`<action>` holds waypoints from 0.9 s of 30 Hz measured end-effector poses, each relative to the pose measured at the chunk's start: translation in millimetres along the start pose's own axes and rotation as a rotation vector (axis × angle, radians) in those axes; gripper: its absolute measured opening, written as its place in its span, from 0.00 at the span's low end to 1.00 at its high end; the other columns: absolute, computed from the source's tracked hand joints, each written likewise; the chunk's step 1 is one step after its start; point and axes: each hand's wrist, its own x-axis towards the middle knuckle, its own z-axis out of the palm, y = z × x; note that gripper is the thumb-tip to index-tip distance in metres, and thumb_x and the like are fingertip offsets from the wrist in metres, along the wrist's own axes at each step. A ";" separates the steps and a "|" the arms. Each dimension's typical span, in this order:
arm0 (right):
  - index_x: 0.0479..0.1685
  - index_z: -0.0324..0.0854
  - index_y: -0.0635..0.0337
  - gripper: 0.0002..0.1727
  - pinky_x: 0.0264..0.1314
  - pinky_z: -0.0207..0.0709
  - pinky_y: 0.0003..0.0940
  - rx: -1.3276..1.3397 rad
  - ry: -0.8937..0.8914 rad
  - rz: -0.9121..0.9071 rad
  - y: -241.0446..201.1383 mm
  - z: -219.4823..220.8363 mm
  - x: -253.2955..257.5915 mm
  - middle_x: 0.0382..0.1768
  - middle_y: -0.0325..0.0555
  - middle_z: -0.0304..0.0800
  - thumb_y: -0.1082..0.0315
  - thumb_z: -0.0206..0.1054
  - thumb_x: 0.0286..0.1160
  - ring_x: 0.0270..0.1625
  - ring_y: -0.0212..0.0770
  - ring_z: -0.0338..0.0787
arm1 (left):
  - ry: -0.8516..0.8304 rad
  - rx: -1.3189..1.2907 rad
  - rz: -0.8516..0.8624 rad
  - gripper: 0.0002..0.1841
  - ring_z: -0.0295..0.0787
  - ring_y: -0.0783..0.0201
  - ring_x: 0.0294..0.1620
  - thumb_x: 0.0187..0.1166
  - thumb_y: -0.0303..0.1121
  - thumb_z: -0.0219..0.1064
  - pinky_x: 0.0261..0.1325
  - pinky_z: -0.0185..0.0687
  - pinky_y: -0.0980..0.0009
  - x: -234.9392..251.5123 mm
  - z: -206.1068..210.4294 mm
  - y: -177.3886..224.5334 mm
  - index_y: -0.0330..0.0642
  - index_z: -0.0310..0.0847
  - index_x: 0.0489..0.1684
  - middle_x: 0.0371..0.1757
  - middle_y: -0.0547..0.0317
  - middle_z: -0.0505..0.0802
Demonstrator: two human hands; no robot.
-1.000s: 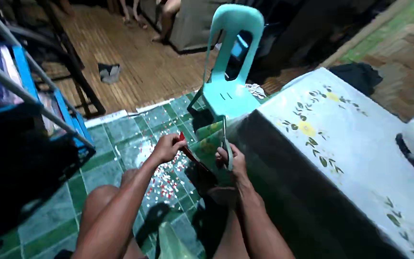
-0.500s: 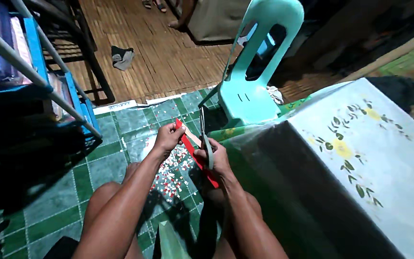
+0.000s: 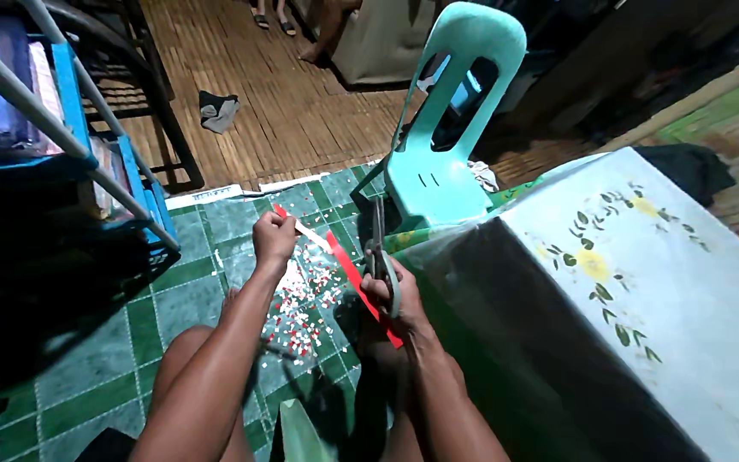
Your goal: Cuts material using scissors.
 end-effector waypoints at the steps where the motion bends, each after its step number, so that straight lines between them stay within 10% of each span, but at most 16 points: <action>1: 0.73 0.76 0.65 0.39 0.21 0.76 0.29 0.033 0.010 -0.024 0.1 -3.4 -2.1 0.30 0.47 0.87 0.66 0.83 0.54 0.21 0.34 0.80 | -0.056 0.078 0.028 0.10 0.91 0.52 0.29 0.79 0.34 0.68 0.38 0.90 0.51 -4.6 2.2 -2.7 0.36 0.79 0.43 0.33 0.46 0.92; 8: 0.70 0.78 0.67 0.37 0.24 0.80 0.29 -0.004 0.138 -0.015 4.1 -8.1 -3.9 0.32 0.49 0.90 0.68 0.82 0.54 0.24 0.35 0.84 | -0.606 -0.096 -0.060 0.06 0.93 0.62 0.31 0.82 0.25 0.68 0.41 0.90 0.67 -29.9 41.9 -6.2 0.32 0.78 0.47 0.34 0.50 0.93; 27: 0.70 0.78 0.66 0.35 0.30 0.87 0.35 0.000 0.175 0.063 4.2 -16.0 2.4 0.36 0.54 0.94 0.73 0.83 0.55 0.28 0.41 0.90 | -0.664 -0.228 -0.138 0.06 0.92 0.65 0.34 0.85 0.28 0.66 0.38 0.87 0.73 -30.0 56.8 -4.8 0.35 0.78 0.51 0.38 0.51 0.93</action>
